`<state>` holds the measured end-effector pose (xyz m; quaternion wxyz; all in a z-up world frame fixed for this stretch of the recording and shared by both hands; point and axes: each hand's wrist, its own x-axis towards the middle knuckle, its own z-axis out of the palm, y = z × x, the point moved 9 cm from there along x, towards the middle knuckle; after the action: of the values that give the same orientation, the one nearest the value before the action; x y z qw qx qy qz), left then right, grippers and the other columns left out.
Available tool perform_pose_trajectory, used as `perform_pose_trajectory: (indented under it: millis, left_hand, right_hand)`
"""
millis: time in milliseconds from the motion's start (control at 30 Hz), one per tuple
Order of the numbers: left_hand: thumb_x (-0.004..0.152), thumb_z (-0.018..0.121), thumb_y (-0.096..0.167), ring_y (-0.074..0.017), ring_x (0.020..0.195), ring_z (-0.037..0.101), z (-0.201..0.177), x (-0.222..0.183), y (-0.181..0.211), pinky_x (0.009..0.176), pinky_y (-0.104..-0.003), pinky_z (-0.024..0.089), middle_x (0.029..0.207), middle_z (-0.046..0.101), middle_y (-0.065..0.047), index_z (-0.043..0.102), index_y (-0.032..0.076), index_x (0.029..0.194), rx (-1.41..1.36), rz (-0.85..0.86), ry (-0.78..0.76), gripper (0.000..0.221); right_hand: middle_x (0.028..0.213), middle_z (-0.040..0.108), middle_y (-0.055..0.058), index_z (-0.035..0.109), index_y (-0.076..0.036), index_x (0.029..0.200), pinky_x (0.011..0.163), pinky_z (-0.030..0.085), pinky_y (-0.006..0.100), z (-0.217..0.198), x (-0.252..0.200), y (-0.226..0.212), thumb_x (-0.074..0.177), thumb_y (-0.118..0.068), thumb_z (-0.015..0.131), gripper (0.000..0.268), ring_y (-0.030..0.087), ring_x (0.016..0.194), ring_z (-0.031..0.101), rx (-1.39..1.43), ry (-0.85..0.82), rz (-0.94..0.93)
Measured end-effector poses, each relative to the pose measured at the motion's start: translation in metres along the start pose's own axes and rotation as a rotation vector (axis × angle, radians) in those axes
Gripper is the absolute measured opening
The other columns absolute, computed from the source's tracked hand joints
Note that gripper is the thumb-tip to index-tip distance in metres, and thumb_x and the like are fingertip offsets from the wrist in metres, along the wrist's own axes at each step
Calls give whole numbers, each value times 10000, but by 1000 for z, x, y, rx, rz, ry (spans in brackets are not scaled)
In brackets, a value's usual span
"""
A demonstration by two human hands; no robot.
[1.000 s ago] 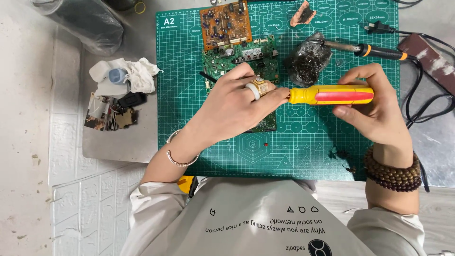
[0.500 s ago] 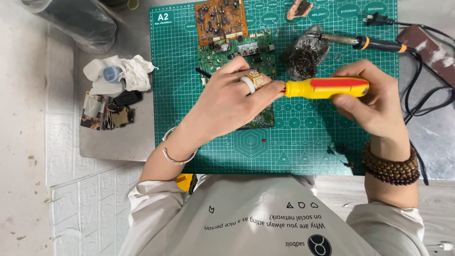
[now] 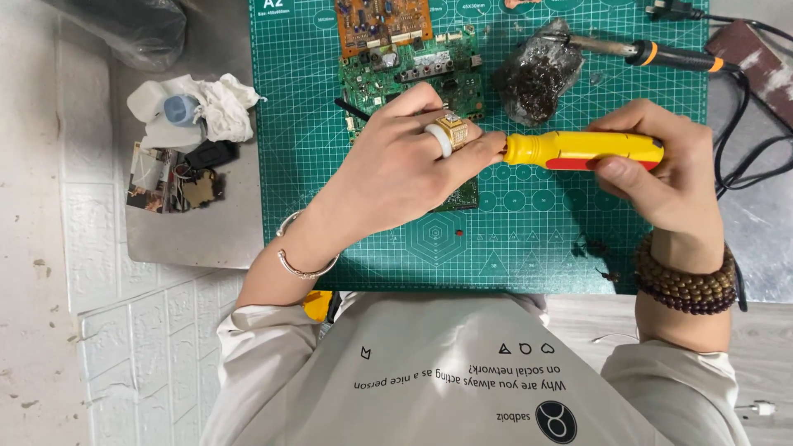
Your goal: Repairing a circuit board by connecting wires and using a screwdriver to adjust components
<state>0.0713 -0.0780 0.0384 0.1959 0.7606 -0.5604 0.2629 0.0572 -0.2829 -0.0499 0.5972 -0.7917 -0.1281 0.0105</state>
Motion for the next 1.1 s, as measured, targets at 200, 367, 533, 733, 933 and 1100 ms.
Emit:
perform_pose_trajectory:
  millis: [200,367,533,733,933,1100]
  left_hand:
    - [987,732,15,-232,547,433,0,-2,4,713,-353,446,650,426,-48,665,56,1138,6,30,-5,170]
    - [1009,700,50,-233,542,432,0,2,-2,727,-334,417,817,659,-11,666,64,1111,3,-7,-33,109]
    - [1037,720,122,-185,528,321,-6,7,-3,706,-319,381,656,464,-12,659,85,1057,-32,-63,-23,74]
    - [1040,722,190,-183,550,390,-10,8,-1,701,-310,368,768,619,-8,598,80,979,-31,-57,-11,177]
    - [998,734,20,-215,629,547,-13,3,6,703,-349,416,947,732,-77,582,48,1130,-31,31,24,204]
    - [1008,699,10,-205,602,461,-11,5,6,673,-342,379,914,700,-60,574,41,1110,-55,20,25,164]
  right_hand:
    - [582,475,76,564,101,978,381,283,201,2,3,-4,986,-337,452,452,107,398,403,-58,-18,-18]
    - [813,598,80,586,63,1117,520,326,194,0,1,-2,965,-323,521,420,93,568,444,-150,-37,11]
    - [835,653,108,605,70,1100,495,314,212,0,-1,-11,941,-350,509,459,106,517,452,-238,-35,-58]
    - [883,679,141,594,86,1099,508,367,211,1,-4,-15,927,-342,516,468,128,564,541,-251,-27,-112]
    - [924,673,187,606,127,1105,578,428,234,-2,-9,-15,925,-319,536,486,188,671,613,-251,17,-116]
    - [910,661,231,608,173,1083,556,403,253,-4,-10,-19,943,-302,516,504,191,606,556,-261,47,-178]
